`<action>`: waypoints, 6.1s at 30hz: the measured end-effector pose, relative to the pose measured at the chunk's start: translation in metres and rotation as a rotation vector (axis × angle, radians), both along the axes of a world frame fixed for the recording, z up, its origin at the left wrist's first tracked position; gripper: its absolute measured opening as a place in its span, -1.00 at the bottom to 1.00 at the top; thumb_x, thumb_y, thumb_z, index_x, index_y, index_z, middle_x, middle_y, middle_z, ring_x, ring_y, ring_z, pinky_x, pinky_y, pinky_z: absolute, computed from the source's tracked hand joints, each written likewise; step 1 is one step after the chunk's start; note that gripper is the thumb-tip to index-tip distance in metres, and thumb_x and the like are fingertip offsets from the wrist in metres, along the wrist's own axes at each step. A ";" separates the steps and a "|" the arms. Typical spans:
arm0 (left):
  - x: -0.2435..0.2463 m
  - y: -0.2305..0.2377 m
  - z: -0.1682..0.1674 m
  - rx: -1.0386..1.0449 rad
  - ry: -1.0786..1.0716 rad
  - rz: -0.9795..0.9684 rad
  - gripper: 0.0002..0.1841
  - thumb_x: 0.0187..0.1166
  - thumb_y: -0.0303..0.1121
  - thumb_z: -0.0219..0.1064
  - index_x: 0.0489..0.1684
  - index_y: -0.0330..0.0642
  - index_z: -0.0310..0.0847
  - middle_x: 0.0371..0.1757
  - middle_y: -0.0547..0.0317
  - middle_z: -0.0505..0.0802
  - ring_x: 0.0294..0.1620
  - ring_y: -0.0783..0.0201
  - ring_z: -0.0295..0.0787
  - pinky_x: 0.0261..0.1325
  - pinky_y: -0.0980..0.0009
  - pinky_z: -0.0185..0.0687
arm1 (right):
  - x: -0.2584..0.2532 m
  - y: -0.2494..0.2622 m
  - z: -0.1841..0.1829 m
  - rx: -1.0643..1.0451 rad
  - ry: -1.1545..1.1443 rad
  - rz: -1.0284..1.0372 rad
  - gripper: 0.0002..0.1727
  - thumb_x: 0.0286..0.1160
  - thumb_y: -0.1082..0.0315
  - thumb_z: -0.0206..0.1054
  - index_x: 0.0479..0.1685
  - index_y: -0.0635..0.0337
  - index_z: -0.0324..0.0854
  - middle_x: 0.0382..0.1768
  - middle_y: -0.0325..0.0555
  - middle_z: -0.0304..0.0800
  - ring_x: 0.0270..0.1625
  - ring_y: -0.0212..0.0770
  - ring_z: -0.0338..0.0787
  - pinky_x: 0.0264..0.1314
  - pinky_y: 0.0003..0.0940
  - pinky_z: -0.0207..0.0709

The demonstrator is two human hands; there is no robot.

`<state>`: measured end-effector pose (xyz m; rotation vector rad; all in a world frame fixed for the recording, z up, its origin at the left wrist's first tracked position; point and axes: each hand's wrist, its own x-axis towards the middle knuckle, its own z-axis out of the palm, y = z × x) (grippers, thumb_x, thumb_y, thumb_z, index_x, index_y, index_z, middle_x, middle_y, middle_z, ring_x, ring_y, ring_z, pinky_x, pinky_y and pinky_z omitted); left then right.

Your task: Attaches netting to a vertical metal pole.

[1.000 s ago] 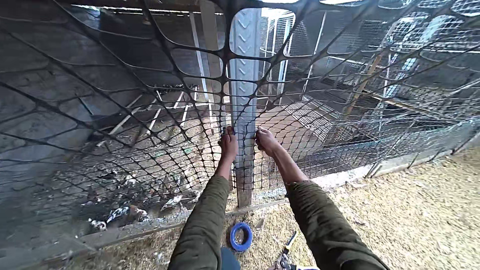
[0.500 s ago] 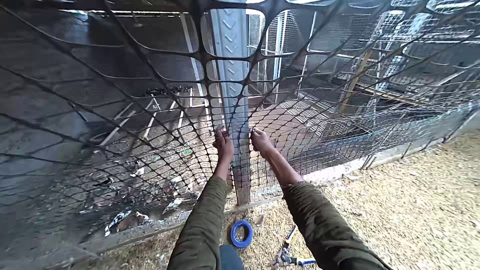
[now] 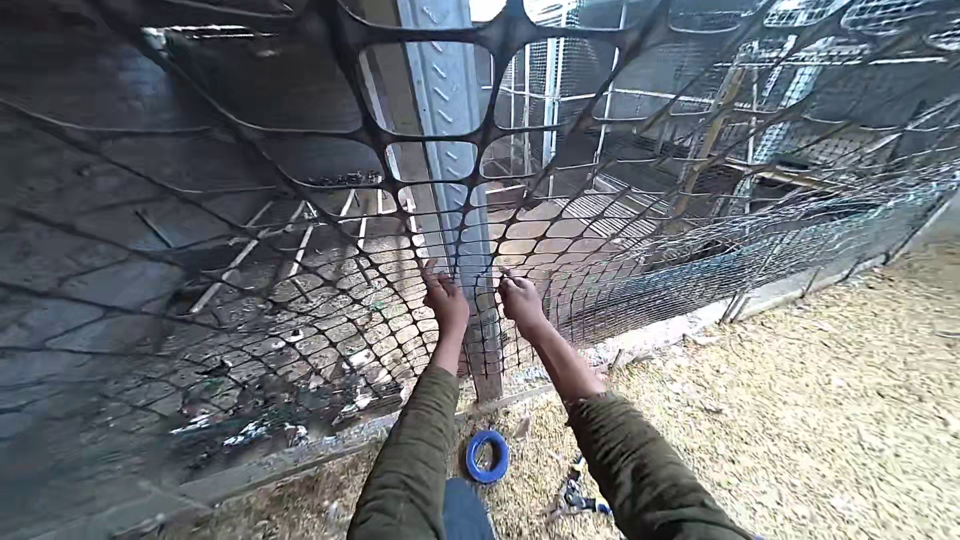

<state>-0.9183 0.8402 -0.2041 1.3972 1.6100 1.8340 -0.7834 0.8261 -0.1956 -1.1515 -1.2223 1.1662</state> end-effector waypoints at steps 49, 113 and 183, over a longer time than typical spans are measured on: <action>0.021 -0.054 -0.041 0.108 0.004 0.162 -0.75 0.76 -0.53 0.13 0.11 -0.51 0.69 0.11 -0.13 0.85 0.19 0.30 0.77 0.38 0.37 0.60 | -0.048 -0.006 -0.055 0.501 0.120 0.260 -0.75 0.64 0.29 0.35 -0.13 0.30 0.85 -0.27 -0.12 0.90 -0.20 -0.46 0.79 0.07 -0.37 0.66; 0.023 -0.052 -0.071 0.314 -0.038 0.060 -0.63 0.77 -0.52 0.12 0.46 -0.52 0.28 0.03 0.02 0.78 0.05 0.43 0.78 0.23 0.44 0.70 | -0.045 -0.024 -0.029 0.059 -0.232 0.169 -0.54 0.73 -0.04 0.23 -0.23 0.12 0.88 -0.30 0.00 0.88 -0.10 0.02 0.85 0.07 0.20 0.64; -0.077 -0.099 -0.022 -0.034 0.935 -0.781 -0.71 0.74 -0.34 0.19 0.00 -0.32 0.82 0.18 -0.13 0.85 0.41 -0.19 0.65 0.51 -0.39 0.25 | -0.034 -0.072 -0.028 -0.001 -0.339 0.270 -0.44 0.90 0.03 -0.08 0.12 0.34 0.69 -0.07 0.12 0.79 0.04 -0.06 0.77 0.23 0.02 0.58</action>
